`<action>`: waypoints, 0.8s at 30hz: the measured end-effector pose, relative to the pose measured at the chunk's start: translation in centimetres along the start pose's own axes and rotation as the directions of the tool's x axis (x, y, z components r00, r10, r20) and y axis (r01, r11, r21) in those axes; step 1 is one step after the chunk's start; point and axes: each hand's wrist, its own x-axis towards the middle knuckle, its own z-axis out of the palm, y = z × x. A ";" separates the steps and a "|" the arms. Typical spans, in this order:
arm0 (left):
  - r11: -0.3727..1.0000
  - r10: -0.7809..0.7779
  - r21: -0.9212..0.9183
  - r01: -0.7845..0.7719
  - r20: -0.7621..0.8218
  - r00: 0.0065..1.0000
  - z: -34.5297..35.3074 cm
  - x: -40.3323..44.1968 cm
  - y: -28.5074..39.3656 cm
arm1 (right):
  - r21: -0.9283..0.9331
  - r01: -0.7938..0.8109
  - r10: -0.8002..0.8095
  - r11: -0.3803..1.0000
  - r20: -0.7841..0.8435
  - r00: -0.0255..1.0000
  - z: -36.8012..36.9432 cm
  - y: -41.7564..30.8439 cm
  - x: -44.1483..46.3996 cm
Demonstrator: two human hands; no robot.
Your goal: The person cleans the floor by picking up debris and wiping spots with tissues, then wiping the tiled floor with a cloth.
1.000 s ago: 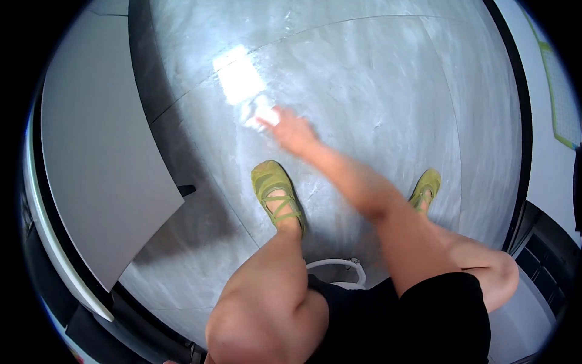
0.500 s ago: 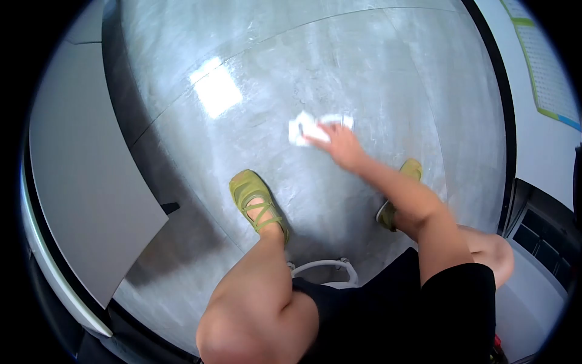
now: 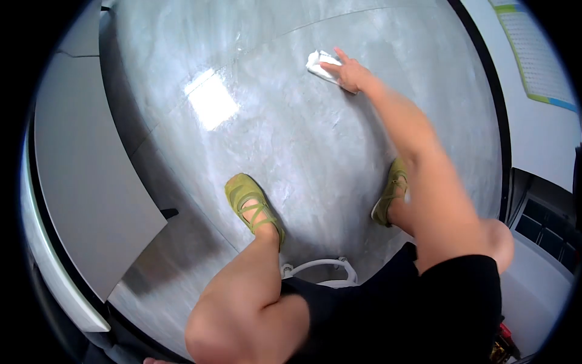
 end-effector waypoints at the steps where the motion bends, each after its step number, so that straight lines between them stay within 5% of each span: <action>1: 0.999 -0.044 0.000 0.044 -0.013 0.999 0.1 0.1 0.6 | 0.028 0.026 -0.025 0.999 -0.010 1.000 -2.0 0.8 0.0; 5: 0.983 0.048 -0.186 -0.013 0.184 0.982 -2.0 -0.2 0.3 | 0.091 0.150 -0.154 0.984 0.039 0.987 -9.9 7.3 -2.6; 6: 0.981 -0.062 -0.167 0.098 0.207 0.976 -2.5 -0.3 1.3 | 0.096 0.192 -0.199 0.977 0.064 0.978 -11.0 9.1 -3.2; 9: 0.982 -0.096 -0.151 0.113 0.114 0.989 -2.6 -1.5 1.6 | 0.328 -0.354 0.226 0.876 0.369 0.902 -18.3 5.0 -10.2; 13: 0.994 -0.080 -0.068 0.091 0.152 0.985 -1.6 -2.0 0.1 | 0.597 -0.309 0.135 0.740 0.319 0.938 -13.8 4.7 -10.6; 15: 0.999 -0.007 -0.040 0.013 0.157 0.988 -1.7 -1.9 -0.6 | 0.443 0.086 -0.078 0.892 -0.037 0.996 -6.9 5.4 -7.0; 17: 0.999 0.034 -0.039 -0.028 0.162 0.986 -1.4 -1.5 -1.3 | 0.400 -0.049 0.002 0.915 0.118 0.993 -5.6 1.5 -5.2; 20: 0.999 0.024 0.026 -0.029 0.175 0.984 -0.7 -0.8 -2.6 | 0.130 0.049 -0.032 0.990 -0.127 0.991 1.4 -1.4 -1.5; 24: 1.000 0.011 0.018 -0.014 0.162 0.987 -0.1 0.3 -4.2 | 0.195 -0.161 0.213 0.968 -0.284 0.935 5.3 -3.8 0.1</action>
